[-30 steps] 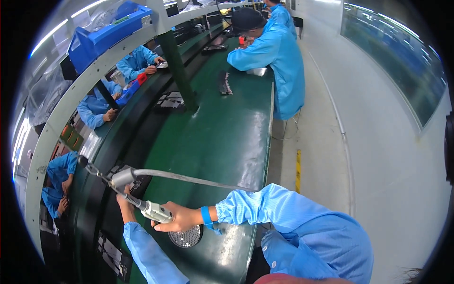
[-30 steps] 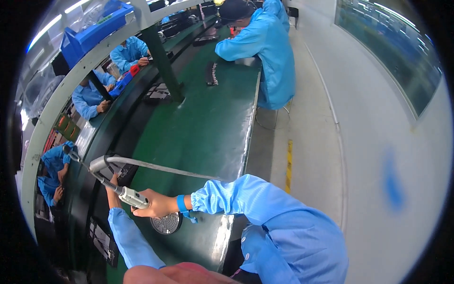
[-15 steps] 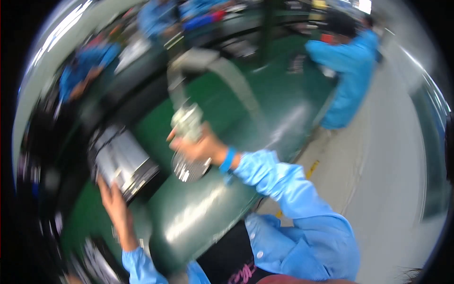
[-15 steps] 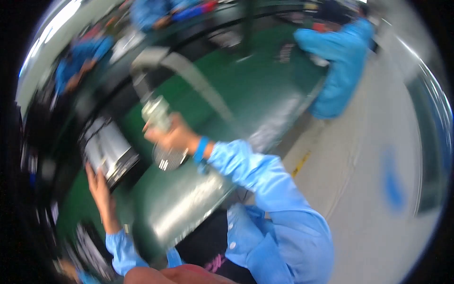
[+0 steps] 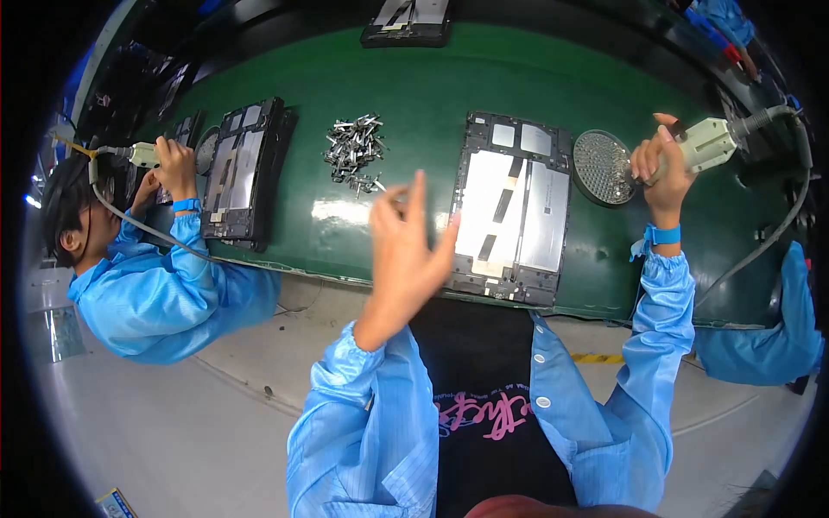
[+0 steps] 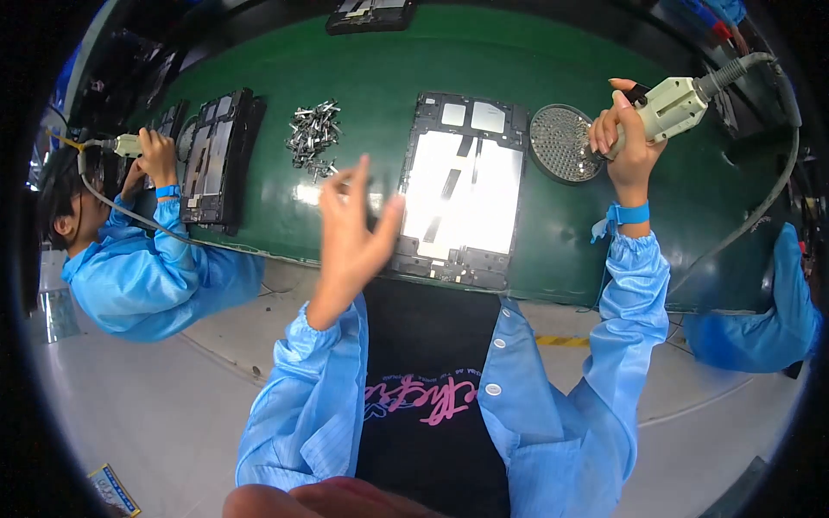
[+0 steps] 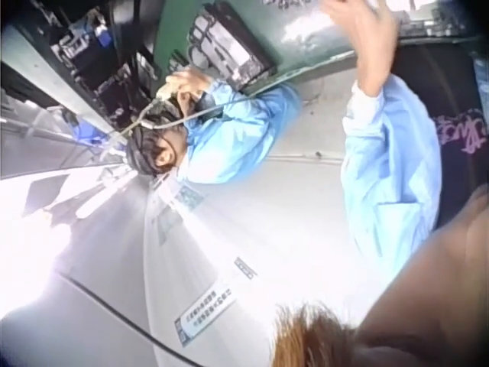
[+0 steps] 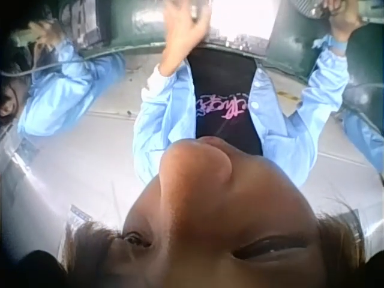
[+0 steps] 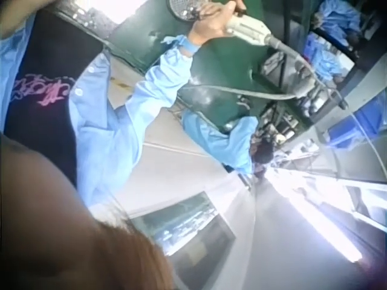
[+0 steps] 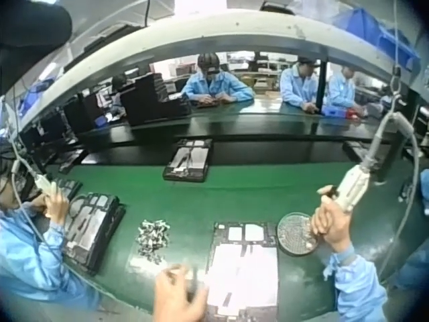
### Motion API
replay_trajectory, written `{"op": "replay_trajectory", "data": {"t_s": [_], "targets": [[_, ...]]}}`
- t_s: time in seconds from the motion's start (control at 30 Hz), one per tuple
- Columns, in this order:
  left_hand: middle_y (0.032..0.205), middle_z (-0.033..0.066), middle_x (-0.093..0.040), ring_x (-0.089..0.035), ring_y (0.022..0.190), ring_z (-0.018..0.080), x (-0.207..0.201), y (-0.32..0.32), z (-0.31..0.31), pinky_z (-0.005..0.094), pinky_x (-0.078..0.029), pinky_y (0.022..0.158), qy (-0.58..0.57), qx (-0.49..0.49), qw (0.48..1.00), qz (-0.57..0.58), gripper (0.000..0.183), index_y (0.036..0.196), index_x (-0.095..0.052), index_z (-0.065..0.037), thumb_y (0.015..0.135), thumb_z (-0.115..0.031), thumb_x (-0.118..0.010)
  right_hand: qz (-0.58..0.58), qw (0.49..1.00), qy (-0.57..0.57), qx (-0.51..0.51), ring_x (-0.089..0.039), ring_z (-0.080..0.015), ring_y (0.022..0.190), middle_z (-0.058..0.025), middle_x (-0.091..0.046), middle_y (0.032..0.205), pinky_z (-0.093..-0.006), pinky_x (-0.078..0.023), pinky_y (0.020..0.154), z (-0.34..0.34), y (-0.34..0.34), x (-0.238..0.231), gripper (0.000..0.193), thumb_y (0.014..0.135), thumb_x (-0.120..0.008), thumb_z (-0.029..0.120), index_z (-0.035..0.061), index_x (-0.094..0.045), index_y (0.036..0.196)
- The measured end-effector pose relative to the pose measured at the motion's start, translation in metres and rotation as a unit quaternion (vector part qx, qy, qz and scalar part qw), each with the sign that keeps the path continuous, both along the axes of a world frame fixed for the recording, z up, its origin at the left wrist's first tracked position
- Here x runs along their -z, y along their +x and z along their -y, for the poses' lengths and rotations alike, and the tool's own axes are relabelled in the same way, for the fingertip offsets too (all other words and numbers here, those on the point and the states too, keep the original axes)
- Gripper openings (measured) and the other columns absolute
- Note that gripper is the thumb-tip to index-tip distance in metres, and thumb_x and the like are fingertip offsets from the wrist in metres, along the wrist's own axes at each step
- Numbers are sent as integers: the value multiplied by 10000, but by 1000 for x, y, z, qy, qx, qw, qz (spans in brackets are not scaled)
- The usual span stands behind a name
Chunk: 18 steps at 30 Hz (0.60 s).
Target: The person assembles tablet devices along a conveyor line by placing metal brackets onto tablet frames and securing them using an electric screwdriver.
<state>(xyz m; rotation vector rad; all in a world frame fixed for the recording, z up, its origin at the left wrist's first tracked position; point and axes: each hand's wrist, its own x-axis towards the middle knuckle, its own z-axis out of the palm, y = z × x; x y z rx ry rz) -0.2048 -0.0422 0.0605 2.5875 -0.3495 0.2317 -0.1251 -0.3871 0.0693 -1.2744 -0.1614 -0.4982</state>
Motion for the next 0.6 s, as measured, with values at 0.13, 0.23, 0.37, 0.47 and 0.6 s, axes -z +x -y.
{"op": "replay_trajectory", "data": {"t_s": [0.13,0.23,0.37,0.47,0.6], "targets": [[905,125,-630,-622,786,246,-6,41,-66,365,-492,757,-58,-55,991,112,165,1024,-706,-15,891,-112,-696,-4,1000,-4,8,-390,-105,418,-10,-393,539,-283,-374,422,1,-6,1,258,962,-527,97,-66,-573,1157],[860,92,-626,-600,659,180,-13,55,-99,310,-491,621,-91,-34,994,47,174,983,-731,-38,812,-56,-761,13,1000,-16,11,-390,-106,419,-9,-390,537,-289,-377,425,-1,-5,-2,253,956,-534,92,-67,-587,1145],[836,77,-603,-566,658,161,3,62,-102,294,-474,615,-119,-12,993,-20,199,995,-739,-33,803,-71,-776,13,1000,-13,5,-392,-109,419,-11,-389,537,-290,-376,424,1,-4,-2,250,954,-536,89,-69,-588,1140],[847,88,-606,-593,688,181,10,63,-101,308,-480,619,-63,6,998,13,209,1007,-729,-23,807,-63,-769,15,1000,-6,1,-396,-114,416,-15,-389,536,-293,-376,422,1,-2,1,254,948,-539,83,-78,-581,1140],[896,105,-610,-623,725,212,17,71,-111,331,-493,637,-47,72,993,82,165,1002,-701,-2,843,-32,-726,8,1000,0,2,-403,-121,415,-22,-389,537,-300,-378,422,-2,-4,-1,264,936,-542,71,-94,-565,1141]]}}
